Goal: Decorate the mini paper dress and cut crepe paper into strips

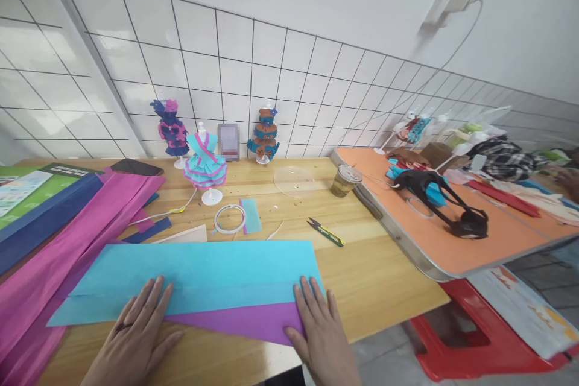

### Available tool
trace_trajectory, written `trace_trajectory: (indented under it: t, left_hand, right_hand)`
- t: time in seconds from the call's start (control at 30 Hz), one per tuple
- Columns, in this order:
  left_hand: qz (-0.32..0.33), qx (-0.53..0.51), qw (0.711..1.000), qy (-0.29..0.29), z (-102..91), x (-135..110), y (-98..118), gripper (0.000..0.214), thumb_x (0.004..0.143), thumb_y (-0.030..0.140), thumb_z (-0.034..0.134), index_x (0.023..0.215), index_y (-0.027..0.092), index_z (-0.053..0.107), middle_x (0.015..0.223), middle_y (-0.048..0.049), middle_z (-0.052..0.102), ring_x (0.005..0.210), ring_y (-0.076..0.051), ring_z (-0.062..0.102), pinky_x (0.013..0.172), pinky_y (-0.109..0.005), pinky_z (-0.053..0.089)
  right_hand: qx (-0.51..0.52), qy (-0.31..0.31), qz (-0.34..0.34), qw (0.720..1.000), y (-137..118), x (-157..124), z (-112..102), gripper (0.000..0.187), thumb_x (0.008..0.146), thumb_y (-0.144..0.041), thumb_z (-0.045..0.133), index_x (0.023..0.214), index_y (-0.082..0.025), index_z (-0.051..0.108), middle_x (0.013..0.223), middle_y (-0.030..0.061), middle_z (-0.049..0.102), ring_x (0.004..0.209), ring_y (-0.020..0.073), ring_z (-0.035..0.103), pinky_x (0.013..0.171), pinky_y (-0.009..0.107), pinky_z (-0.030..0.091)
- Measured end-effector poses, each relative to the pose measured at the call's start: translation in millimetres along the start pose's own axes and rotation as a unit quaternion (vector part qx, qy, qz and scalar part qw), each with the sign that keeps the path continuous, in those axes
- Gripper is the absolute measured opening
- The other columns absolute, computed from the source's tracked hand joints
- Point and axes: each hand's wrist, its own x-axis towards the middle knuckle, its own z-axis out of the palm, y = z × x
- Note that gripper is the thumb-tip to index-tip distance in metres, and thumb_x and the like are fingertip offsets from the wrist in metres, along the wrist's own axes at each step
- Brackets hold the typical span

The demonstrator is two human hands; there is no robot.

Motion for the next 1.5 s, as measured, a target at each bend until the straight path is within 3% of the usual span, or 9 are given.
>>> trace_trajectory:
  t: [0.13, 0.23, 0.47, 0.63, 0.9, 1.13, 1.33, 1.43, 1.5]
  left_hand:
    - [-0.002, -0.011, 1.000, -0.005, -2.0, 0.3, 0.0, 0.072, 0.084, 0.058, 0.031, 0.140, 0.014, 0.022, 0.141, -0.0157, 0.035, 0.130, -0.030, 0.031, 0.101, -0.044, 0.028]
    - [-0.007, -0.020, 1.000, -0.011, -3.2, 0.6, 0.1, 0.071, 0.084, 0.057, 0.032, 0.139, 0.012, 0.026, 0.141, -0.0158, 0.035, 0.129, -0.030, 0.033, 0.102, -0.043, 0.029]
    - [0.007, -0.002, 1.000, 0.008, -4.7, 2.4, 0.6, 0.073, 0.082, 0.056, 0.038, 0.139, 0.012, 0.026, 0.139, -0.0167, 0.038, 0.128, -0.031, 0.034, 0.100, -0.043, 0.030]
    - [-0.002, 0.005, 1.000, 0.012, -5.6, 2.7, 0.3, 0.075, 0.080, 0.058, 0.042, 0.139, 0.014, 0.027, 0.137, -0.0153, 0.040, 0.125, -0.029, 0.039, 0.098, -0.041, 0.032]
    - [-0.008, 0.018, 0.999, 0.025, -9.5, 3.6, 2.2, 0.073, 0.080, 0.058, 0.042, 0.137, 0.015, 0.030, 0.135, -0.0147, 0.043, 0.124, -0.028, 0.041, 0.099, -0.038, 0.032]
    - [0.000, 0.040, 0.999, 0.022, -17.1, 4.6, 5.1, 0.069, 0.079, 0.053, 0.048, 0.134, 0.013, 0.035, 0.134, -0.0159, 0.044, 0.125, -0.030, 0.038, 0.095, -0.038, 0.036]
    - [-0.017, -0.072, 0.997, 0.036, -32.5, 9.0, 4.5, 0.049, 0.080, 0.039, 0.054, 0.123, 0.017, 0.049, 0.126, -0.0127, 0.053, 0.118, -0.027, 0.046, 0.088, -0.033, 0.042]
    - [-0.078, -0.295, 0.952, -0.012, -44.3, 11.5, 14.2, 0.025, 0.085, 0.035, 0.046, 0.096, 0.020, 0.064, 0.091, -0.0076, 0.068, 0.089, -0.020, 0.060, 0.077, -0.027, 0.045]
    - [-0.180, -0.456, 0.864, -0.116, -51.5, 14.8, 26.0, 0.046, 0.087, 0.047, 0.036, 0.064, 0.018, 0.064, 0.062, -0.0062, 0.063, 0.062, -0.017, 0.058, 0.062, -0.026, 0.044]
  right_hand:
    - [0.047, -0.035, 0.071, 0.996, 22.5, -12.7, -4.1, 0.062, 0.089, -0.046, 0.038, 0.142, -0.022, 0.019, 0.144, 0.0085, 0.029, 0.133, 0.0296, 0.025, 0.102, 0.058, 0.026]
    - [0.119, -0.050, 0.121, 0.984, 31.4, -9.6, -12.9, 0.053, 0.089, -0.046, 0.037, 0.137, -0.023, 0.035, 0.143, 0.0064, 0.033, 0.133, 0.0297, 0.025, 0.104, 0.058, 0.024]
    - [0.323, 0.018, 0.217, 0.921, 55.9, 38.3, -22.5, 0.043, 0.088, -0.044, 0.038, 0.116, -0.017, 0.057, 0.123, 0.0121, 0.057, 0.115, 0.0237, 0.052, 0.099, 0.041, 0.041]
    - [0.307, 0.012, 0.126, 0.943, 63.3, 90.2, -15.9, 0.041, 0.085, -0.038, 0.046, 0.117, -0.015, 0.056, 0.121, 0.0132, 0.057, 0.113, 0.0240, 0.052, 0.099, 0.042, 0.039]
    - [0.240, -0.083, -0.026, 0.967, 38.4, 146.7, -25.9, 0.030, 0.079, -0.037, 0.057, 0.103, -0.019, 0.064, 0.099, 0.0087, 0.065, 0.096, 0.0237, 0.056, 0.085, 0.038, 0.043]
    - [0.251, -0.122, -0.064, 0.958, 26.6, 144.5, -43.0, 0.027, 0.089, -0.031, 0.043, 0.075, -0.019, 0.063, 0.078, 0.0042, 0.061, 0.074, 0.0168, 0.059, 0.068, 0.028, 0.046]
    - [0.269, -0.099, -0.062, 0.956, 18.2, 119.6, -62.0, 0.031, 0.092, -0.029, 0.033, 0.106, -0.024, 0.061, 0.092, 0.0059, 0.066, 0.087, 0.0188, 0.062, 0.081, 0.031, 0.048]
    - [0.301, -0.089, -0.038, 0.949, 11.4, 109.8, -73.7, 0.033, 0.092, -0.031, 0.034, 0.110, -0.023, 0.060, 0.096, 0.0074, 0.067, 0.091, 0.0195, 0.062, 0.083, 0.032, 0.048]
    - [0.342, -0.088, -0.011, 0.935, 5.9, 107.0, -83.3, 0.034, 0.091, -0.035, 0.035, 0.108, -0.023, 0.062, 0.102, 0.0076, 0.067, 0.095, 0.0199, 0.061, 0.087, 0.031, 0.047]
